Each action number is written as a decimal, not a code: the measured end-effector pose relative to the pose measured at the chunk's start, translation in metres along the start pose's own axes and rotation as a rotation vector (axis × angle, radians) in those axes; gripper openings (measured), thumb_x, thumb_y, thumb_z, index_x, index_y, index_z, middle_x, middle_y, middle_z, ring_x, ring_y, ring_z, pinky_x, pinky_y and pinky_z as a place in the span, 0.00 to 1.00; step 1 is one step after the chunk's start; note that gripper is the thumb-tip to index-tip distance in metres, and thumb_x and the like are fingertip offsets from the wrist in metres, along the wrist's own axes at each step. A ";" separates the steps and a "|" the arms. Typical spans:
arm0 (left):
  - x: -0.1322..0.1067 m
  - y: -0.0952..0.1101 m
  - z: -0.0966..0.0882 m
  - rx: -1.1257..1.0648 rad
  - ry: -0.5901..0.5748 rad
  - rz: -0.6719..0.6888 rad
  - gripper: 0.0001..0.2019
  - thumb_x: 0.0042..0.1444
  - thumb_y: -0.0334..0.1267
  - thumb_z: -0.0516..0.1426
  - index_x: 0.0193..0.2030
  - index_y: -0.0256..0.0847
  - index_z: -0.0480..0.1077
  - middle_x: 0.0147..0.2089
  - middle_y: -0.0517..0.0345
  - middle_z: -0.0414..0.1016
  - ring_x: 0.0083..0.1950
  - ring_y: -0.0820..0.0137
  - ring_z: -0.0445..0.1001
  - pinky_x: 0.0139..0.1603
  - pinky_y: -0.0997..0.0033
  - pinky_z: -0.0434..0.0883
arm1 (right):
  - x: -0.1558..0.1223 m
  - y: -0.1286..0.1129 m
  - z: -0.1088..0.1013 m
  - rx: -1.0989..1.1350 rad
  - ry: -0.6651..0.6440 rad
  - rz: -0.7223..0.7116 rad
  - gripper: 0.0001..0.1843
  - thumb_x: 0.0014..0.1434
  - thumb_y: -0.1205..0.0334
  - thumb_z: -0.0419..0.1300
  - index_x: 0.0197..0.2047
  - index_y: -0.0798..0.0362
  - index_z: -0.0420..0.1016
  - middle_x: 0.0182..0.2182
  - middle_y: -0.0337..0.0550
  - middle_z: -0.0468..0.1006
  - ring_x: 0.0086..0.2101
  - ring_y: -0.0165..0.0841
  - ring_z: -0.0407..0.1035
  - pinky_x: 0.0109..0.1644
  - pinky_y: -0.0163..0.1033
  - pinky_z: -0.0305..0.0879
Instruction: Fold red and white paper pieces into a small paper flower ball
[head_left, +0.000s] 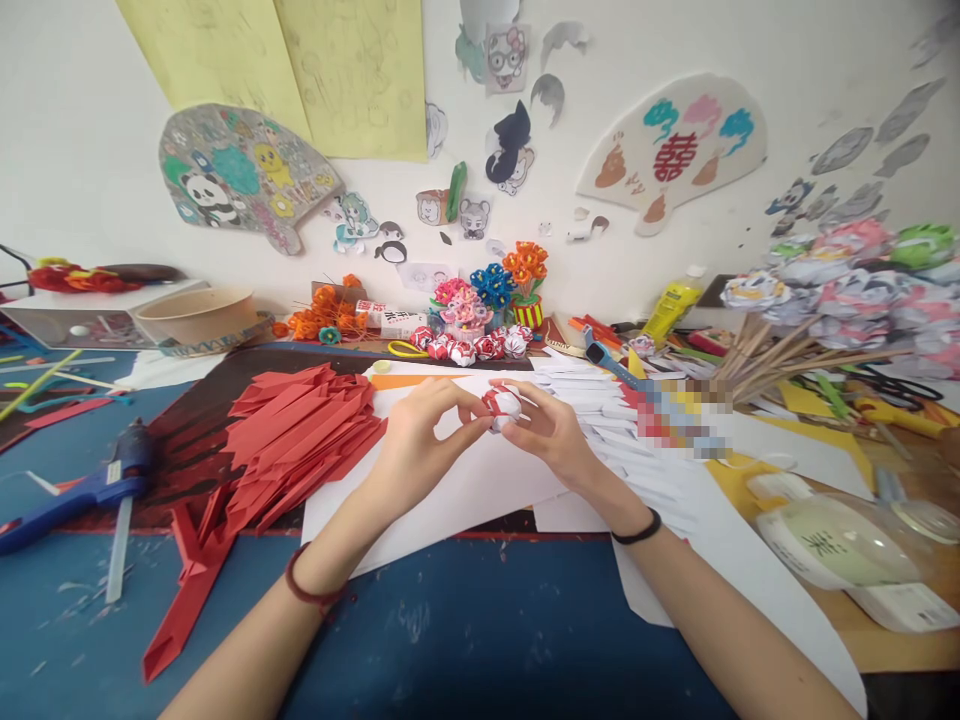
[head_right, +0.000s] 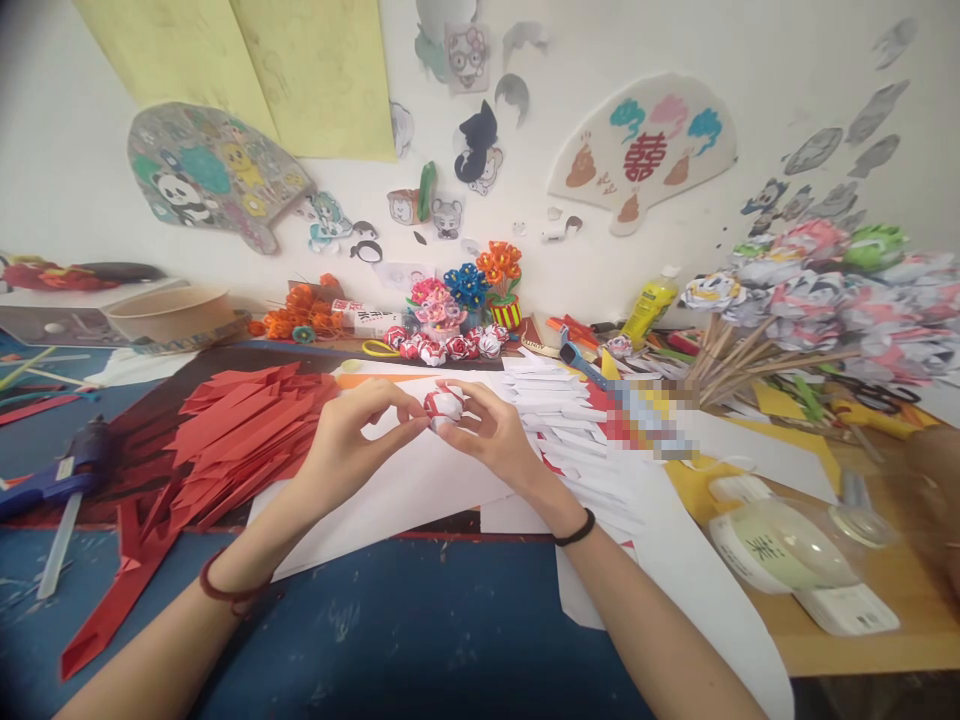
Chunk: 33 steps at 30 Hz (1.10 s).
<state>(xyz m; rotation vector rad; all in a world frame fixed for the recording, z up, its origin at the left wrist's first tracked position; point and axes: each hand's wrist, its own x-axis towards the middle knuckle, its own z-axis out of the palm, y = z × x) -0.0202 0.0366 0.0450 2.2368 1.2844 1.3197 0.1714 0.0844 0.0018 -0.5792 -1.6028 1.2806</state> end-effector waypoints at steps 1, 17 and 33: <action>0.000 0.000 0.001 0.003 -0.001 0.013 0.03 0.61 0.37 0.60 0.36 0.42 0.73 0.34 0.60 0.76 0.36 0.71 0.70 0.39 0.70 0.65 | 0.000 0.000 0.000 0.004 0.000 -0.004 0.25 0.54 0.57 0.70 0.55 0.46 0.74 0.54 0.47 0.73 0.53 0.42 0.70 0.54 0.47 0.73; -0.006 -0.004 0.007 0.081 -0.074 0.030 0.05 0.65 0.36 0.54 0.38 0.41 0.69 0.38 0.56 0.73 0.40 0.68 0.70 0.41 0.69 0.66 | 0.000 0.001 0.000 -0.033 -0.016 -0.004 0.25 0.55 0.56 0.70 0.55 0.45 0.74 0.54 0.46 0.73 0.54 0.42 0.69 0.55 0.47 0.72; -0.006 -0.004 0.008 0.092 -0.057 0.010 0.05 0.66 0.36 0.54 0.39 0.42 0.69 0.39 0.55 0.73 0.40 0.67 0.70 0.41 0.68 0.67 | 0.000 0.003 -0.001 -0.027 -0.007 0.013 0.27 0.54 0.53 0.70 0.56 0.45 0.73 0.55 0.46 0.73 0.55 0.44 0.69 0.54 0.48 0.74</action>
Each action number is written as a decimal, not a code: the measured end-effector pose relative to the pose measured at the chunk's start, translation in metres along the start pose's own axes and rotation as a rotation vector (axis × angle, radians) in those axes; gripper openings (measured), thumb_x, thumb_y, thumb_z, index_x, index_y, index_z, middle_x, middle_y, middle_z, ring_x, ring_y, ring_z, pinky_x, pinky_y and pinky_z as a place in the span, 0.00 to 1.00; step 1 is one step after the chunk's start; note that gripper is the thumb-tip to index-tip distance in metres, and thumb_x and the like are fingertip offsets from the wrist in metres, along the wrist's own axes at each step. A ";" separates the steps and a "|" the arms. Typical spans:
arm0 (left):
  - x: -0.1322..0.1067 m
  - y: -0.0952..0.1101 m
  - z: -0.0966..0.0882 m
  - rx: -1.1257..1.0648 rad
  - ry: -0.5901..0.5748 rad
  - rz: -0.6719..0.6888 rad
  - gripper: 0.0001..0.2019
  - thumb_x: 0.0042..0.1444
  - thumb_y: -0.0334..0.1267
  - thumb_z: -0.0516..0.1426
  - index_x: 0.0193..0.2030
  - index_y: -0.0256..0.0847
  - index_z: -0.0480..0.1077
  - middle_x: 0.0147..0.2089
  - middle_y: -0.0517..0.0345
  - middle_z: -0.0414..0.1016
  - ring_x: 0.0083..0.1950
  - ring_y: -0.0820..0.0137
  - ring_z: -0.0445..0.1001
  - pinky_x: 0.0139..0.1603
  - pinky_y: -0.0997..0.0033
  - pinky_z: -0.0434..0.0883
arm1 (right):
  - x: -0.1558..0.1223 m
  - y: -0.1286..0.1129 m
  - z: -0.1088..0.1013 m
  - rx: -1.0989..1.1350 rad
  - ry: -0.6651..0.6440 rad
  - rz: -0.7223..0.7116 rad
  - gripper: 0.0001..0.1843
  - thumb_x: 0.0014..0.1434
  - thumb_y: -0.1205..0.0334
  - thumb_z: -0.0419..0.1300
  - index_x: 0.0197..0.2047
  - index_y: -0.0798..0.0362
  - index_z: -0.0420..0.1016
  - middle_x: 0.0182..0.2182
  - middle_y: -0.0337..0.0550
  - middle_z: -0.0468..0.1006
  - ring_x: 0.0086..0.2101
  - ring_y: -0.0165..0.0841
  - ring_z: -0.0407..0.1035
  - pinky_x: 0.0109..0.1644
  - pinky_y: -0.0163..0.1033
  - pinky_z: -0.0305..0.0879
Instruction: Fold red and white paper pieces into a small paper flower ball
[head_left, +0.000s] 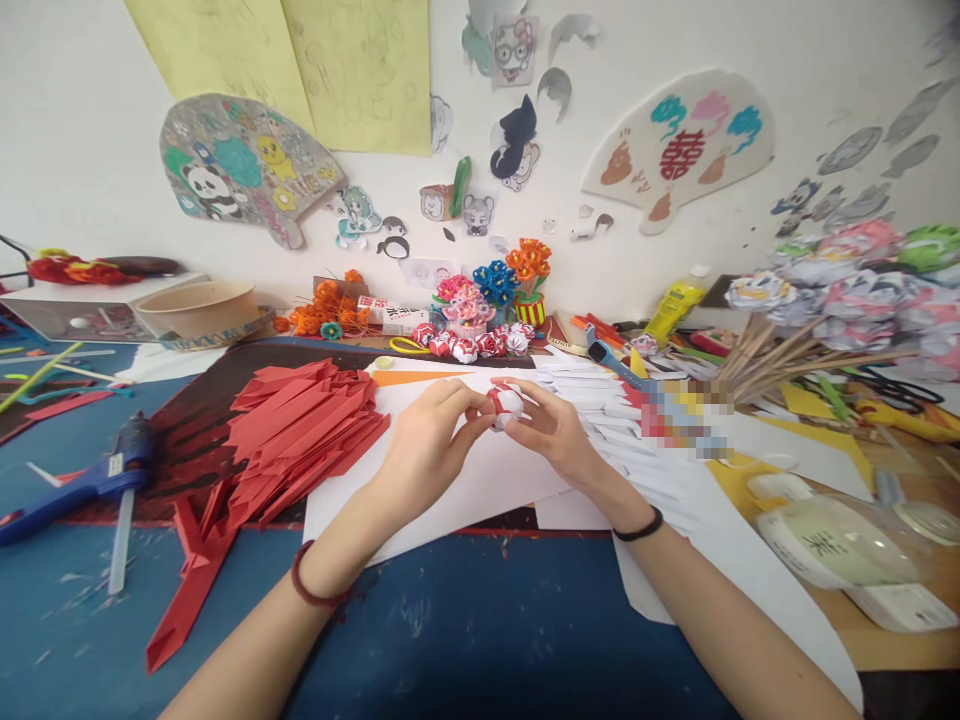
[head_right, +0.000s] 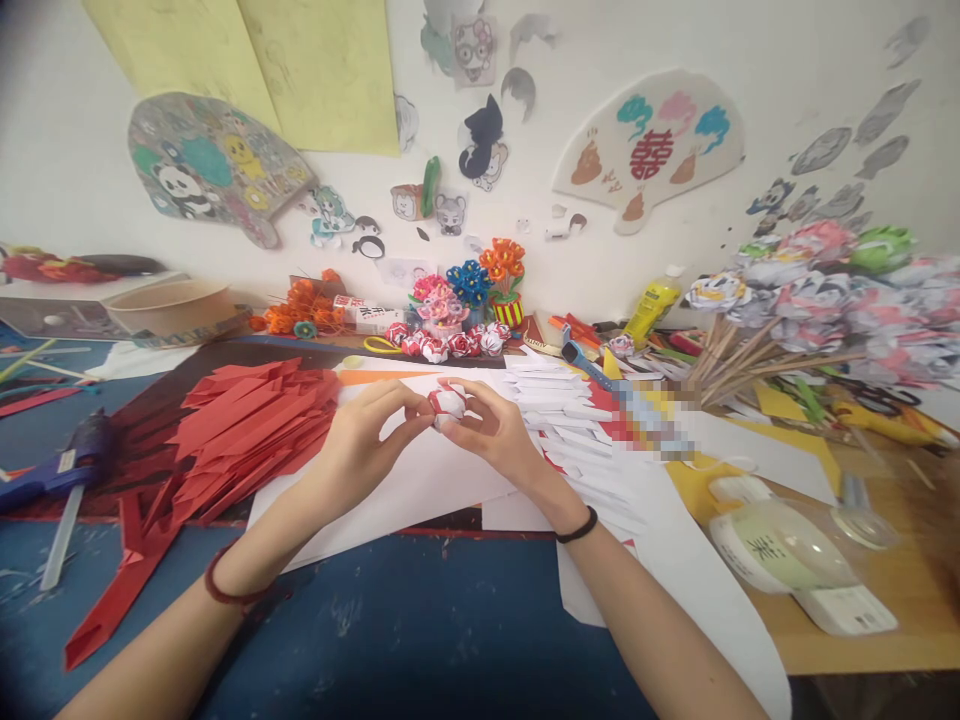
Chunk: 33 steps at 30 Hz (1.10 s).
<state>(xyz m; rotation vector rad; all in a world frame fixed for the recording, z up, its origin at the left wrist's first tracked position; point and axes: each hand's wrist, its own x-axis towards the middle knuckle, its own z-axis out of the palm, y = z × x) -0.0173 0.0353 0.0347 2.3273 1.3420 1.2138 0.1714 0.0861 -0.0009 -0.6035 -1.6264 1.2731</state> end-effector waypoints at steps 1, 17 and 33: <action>0.000 0.000 0.000 0.000 -0.001 -0.004 0.05 0.65 0.36 0.54 0.39 0.42 0.69 0.39 0.56 0.74 0.40 0.67 0.71 0.41 0.68 0.67 | 0.000 0.000 0.000 -0.009 0.000 0.002 0.27 0.54 0.52 0.70 0.56 0.45 0.73 0.55 0.47 0.73 0.55 0.44 0.69 0.54 0.48 0.73; -0.003 0.007 0.003 0.190 -0.039 0.061 0.06 0.66 0.35 0.51 0.39 0.40 0.68 0.40 0.55 0.72 0.41 0.67 0.69 0.35 0.70 0.63 | 0.000 0.003 0.003 0.024 0.000 -0.002 0.26 0.54 0.56 0.70 0.55 0.44 0.74 0.56 0.47 0.72 0.54 0.43 0.70 0.54 0.47 0.73; -0.001 0.004 0.000 0.103 0.109 0.061 0.03 0.63 0.34 0.56 0.41 0.42 0.72 0.36 0.58 0.72 0.39 0.70 0.70 0.42 0.69 0.67 | 0.001 0.001 -0.002 0.039 -0.009 -0.033 0.27 0.55 0.59 0.70 0.58 0.45 0.74 0.53 0.45 0.71 0.54 0.41 0.68 0.54 0.44 0.73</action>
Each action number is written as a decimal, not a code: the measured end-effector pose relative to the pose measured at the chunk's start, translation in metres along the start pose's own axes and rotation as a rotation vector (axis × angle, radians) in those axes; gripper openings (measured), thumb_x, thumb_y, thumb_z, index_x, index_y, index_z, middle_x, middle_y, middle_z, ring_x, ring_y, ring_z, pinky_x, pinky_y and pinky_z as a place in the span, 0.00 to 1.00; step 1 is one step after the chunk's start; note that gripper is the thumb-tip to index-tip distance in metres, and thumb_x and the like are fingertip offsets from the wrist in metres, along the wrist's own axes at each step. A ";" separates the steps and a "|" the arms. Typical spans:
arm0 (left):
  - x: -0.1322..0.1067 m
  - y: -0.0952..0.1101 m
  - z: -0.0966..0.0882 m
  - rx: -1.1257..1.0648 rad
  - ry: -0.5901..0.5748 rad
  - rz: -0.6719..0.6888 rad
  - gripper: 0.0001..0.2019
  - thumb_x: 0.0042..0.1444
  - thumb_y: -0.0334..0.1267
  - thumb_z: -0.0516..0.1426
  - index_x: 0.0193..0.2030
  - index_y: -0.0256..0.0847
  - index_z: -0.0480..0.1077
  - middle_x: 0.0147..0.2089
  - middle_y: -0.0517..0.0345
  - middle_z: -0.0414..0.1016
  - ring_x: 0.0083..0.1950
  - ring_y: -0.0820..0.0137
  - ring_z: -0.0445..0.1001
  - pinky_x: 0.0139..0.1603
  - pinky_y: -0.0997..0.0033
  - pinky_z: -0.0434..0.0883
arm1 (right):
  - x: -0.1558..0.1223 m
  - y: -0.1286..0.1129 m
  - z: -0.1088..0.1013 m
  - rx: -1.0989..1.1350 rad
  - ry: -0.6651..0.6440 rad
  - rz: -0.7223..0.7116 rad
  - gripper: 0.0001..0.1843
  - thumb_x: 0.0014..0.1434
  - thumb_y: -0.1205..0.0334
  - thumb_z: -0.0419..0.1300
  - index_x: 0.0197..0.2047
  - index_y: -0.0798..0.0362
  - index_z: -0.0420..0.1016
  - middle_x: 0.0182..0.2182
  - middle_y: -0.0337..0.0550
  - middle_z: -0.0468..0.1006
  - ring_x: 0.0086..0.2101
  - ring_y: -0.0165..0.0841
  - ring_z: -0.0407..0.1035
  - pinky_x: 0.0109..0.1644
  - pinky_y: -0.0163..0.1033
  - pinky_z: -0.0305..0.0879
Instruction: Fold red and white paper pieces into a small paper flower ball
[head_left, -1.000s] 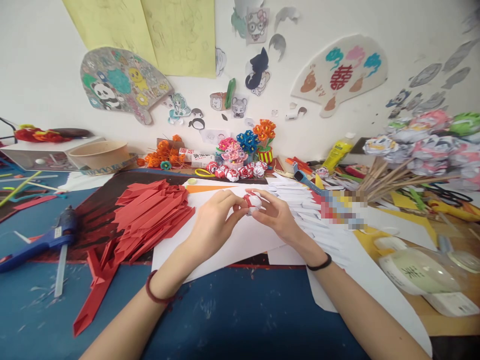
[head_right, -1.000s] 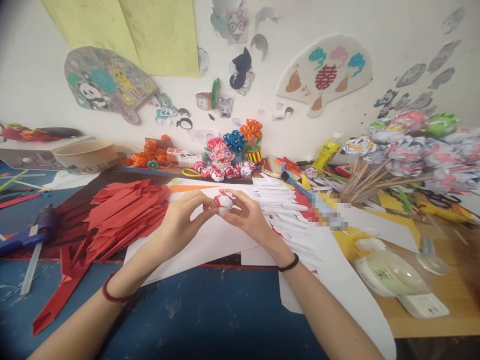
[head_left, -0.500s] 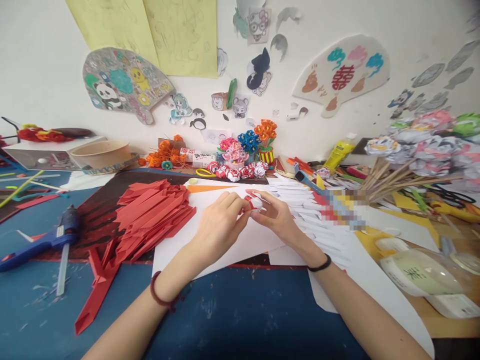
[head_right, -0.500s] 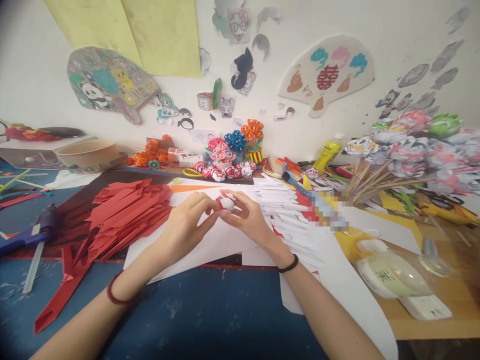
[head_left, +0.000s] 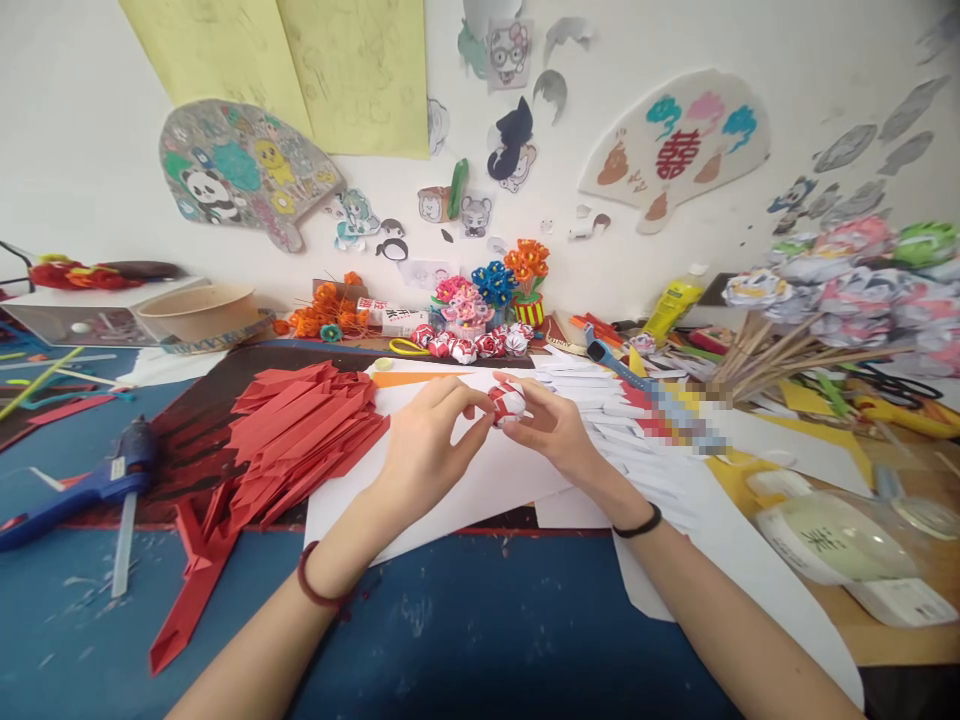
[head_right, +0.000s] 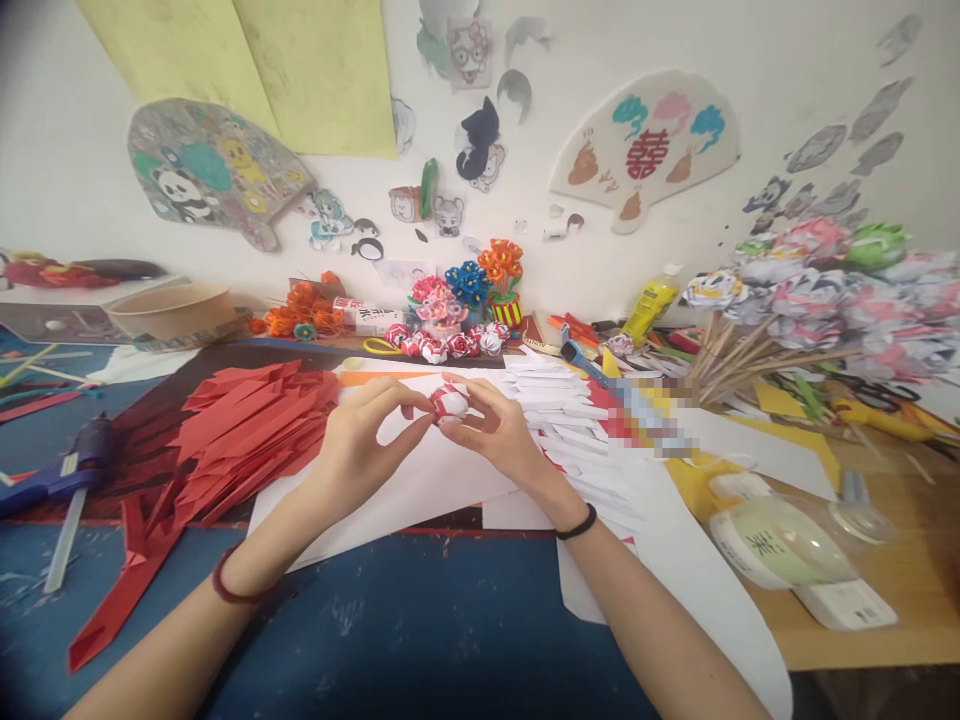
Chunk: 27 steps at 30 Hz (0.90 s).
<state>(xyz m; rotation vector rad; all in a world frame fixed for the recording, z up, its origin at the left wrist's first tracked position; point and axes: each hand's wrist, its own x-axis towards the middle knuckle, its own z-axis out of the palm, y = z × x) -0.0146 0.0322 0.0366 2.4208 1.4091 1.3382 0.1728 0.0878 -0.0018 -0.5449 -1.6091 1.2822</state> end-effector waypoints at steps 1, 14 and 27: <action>0.000 0.000 0.000 -0.001 -0.003 -0.004 0.03 0.63 0.34 0.56 0.40 0.42 0.72 0.36 0.58 0.72 0.39 0.69 0.70 0.42 0.69 0.67 | 0.000 0.000 0.000 -0.009 -0.004 -0.007 0.27 0.55 0.59 0.70 0.58 0.44 0.74 0.53 0.45 0.71 0.54 0.41 0.68 0.54 0.45 0.73; 0.002 -0.006 -0.003 -0.066 -0.075 0.007 0.01 0.62 0.33 0.58 0.38 0.41 0.70 0.35 0.60 0.73 0.37 0.71 0.70 0.38 0.71 0.65 | 0.000 -0.002 -0.001 -0.074 -0.053 -0.009 0.31 0.55 0.56 0.70 0.61 0.43 0.71 0.52 0.46 0.69 0.51 0.39 0.68 0.52 0.45 0.75; -0.003 -0.003 0.004 0.376 0.133 0.331 0.04 0.61 0.30 0.56 0.35 0.39 0.70 0.30 0.59 0.73 0.32 0.70 0.67 0.32 0.69 0.60 | 0.000 0.000 0.003 -0.082 -0.028 -0.046 0.26 0.54 0.55 0.70 0.56 0.44 0.74 0.51 0.46 0.71 0.54 0.41 0.68 0.53 0.45 0.74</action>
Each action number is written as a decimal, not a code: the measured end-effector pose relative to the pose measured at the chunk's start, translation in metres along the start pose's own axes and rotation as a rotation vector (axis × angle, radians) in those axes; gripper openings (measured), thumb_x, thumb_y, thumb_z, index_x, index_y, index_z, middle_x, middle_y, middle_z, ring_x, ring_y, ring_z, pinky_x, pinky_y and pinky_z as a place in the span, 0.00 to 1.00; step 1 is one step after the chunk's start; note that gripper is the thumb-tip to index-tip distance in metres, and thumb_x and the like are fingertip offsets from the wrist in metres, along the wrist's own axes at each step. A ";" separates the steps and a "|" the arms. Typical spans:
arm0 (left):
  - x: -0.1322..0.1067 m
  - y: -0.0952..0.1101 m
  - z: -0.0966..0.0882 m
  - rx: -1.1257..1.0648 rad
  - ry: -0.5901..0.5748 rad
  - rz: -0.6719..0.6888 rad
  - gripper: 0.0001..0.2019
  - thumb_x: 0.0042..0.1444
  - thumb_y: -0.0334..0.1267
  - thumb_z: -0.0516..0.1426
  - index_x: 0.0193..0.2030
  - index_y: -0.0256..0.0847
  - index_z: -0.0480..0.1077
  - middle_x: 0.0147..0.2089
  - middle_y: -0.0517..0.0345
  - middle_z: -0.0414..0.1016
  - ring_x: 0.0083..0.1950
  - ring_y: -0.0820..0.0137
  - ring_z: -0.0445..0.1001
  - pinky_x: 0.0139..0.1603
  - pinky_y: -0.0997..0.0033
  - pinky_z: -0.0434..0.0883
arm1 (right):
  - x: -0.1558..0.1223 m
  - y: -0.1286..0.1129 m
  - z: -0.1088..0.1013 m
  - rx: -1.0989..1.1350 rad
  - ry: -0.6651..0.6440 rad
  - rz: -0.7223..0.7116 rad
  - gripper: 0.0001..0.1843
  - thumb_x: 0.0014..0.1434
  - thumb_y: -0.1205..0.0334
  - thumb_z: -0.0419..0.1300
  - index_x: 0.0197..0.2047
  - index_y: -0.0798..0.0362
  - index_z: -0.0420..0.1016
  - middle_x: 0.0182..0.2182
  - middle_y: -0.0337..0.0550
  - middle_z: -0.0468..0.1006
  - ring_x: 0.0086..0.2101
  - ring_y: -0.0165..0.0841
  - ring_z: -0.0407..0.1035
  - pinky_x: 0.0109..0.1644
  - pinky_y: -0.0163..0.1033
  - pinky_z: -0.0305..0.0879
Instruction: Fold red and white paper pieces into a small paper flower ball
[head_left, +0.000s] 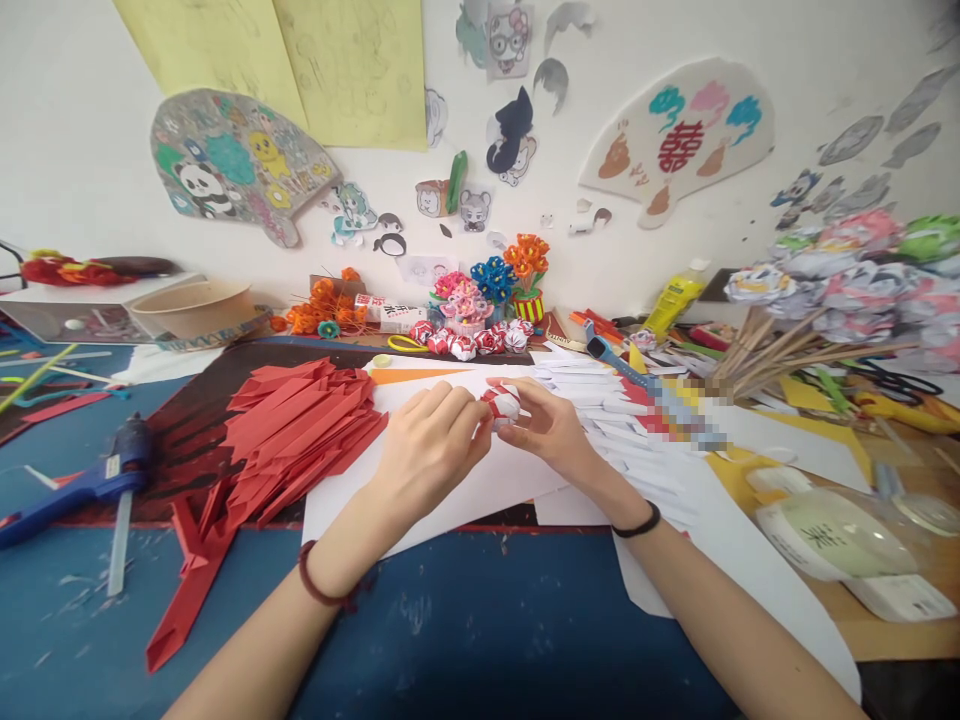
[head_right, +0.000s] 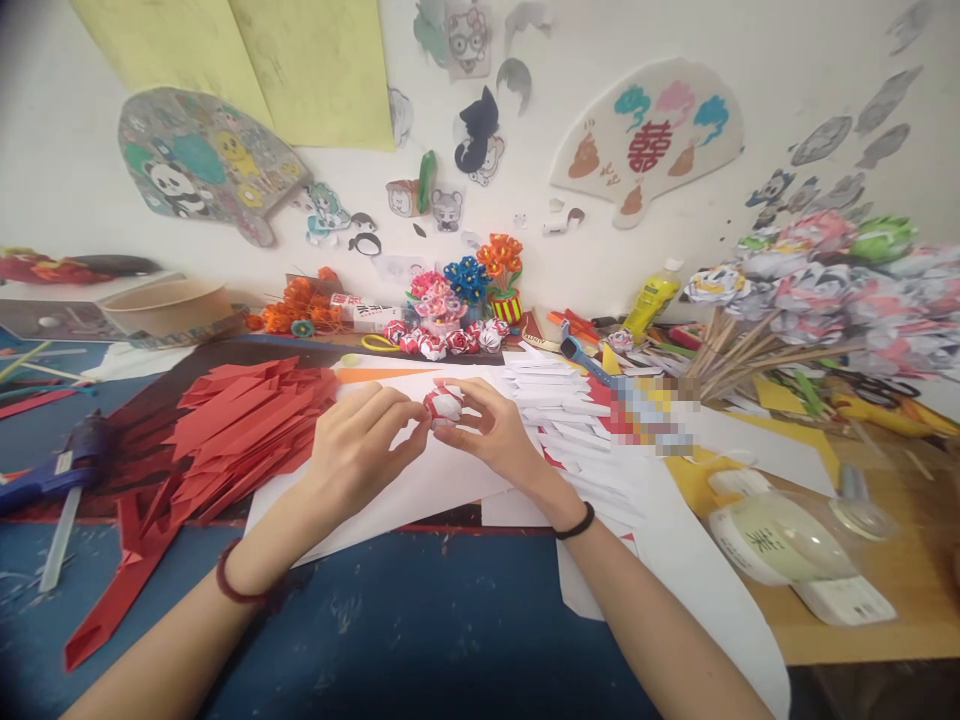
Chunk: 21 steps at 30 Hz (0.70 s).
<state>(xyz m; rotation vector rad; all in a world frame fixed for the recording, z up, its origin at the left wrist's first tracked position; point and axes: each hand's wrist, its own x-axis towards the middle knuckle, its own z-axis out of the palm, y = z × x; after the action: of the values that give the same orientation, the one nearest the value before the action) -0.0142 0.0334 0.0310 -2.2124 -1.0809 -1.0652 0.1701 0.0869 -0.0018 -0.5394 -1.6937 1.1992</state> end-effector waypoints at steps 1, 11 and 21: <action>0.000 0.000 0.000 -0.048 -0.006 -0.043 0.03 0.61 0.30 0.57 0.35 0.40 0.70 0.31 0.59 0.72 0.32 0.70 0.67 0.32 0.69 0.60 | 0.000 0.000 0.000 0.003 0.001 0.001 0.26 0.54 0.56 0.70 0.56 0.44 0.74 0.51 0.46 0.71 0.53 0.41 0.68 0.53 0.45 0.75; 0.006 -0.004 -0.008 -0.386 -0.091 -0.305 0.02 0.61 0.31 0.57 0.37 0.41 0.70 0.34 0.59 0.72 0.36 0.71 0.68 0.37 0.70 0.64 | 0.000 -0.006 -0.005 0.055 -0.015 0.042 0.28 0.54 0.54 0.71 0.57 0.46 0.74 0.51 0.47 0.72 0.52 0.42 0.70 0.51 0.45 0.75; 0.006 -0.003 -0.008 -0.409 -0.076 -0.250 0.03 0.62 0.33 0.57 0.37 0.42 0.71 0.34 0.59 0.73 0.37 0.71 0.69 0.39 0.69 0.66 | -0.001 -0.004 -0.006 0.053 -0.019 0.032 0.28 0.53 0.54 0.71 0.57 0.45 0.74 0.53 0.47 0.71 0.51 0.41 0.71 0.51 0.44 0.75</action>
<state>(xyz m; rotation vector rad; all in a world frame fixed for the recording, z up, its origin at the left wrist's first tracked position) -0.0178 0.0328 0.0409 -2.4939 -1.2933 -1.4266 0.1760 0.0872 0.0020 -0.5260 -1.6693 1.2723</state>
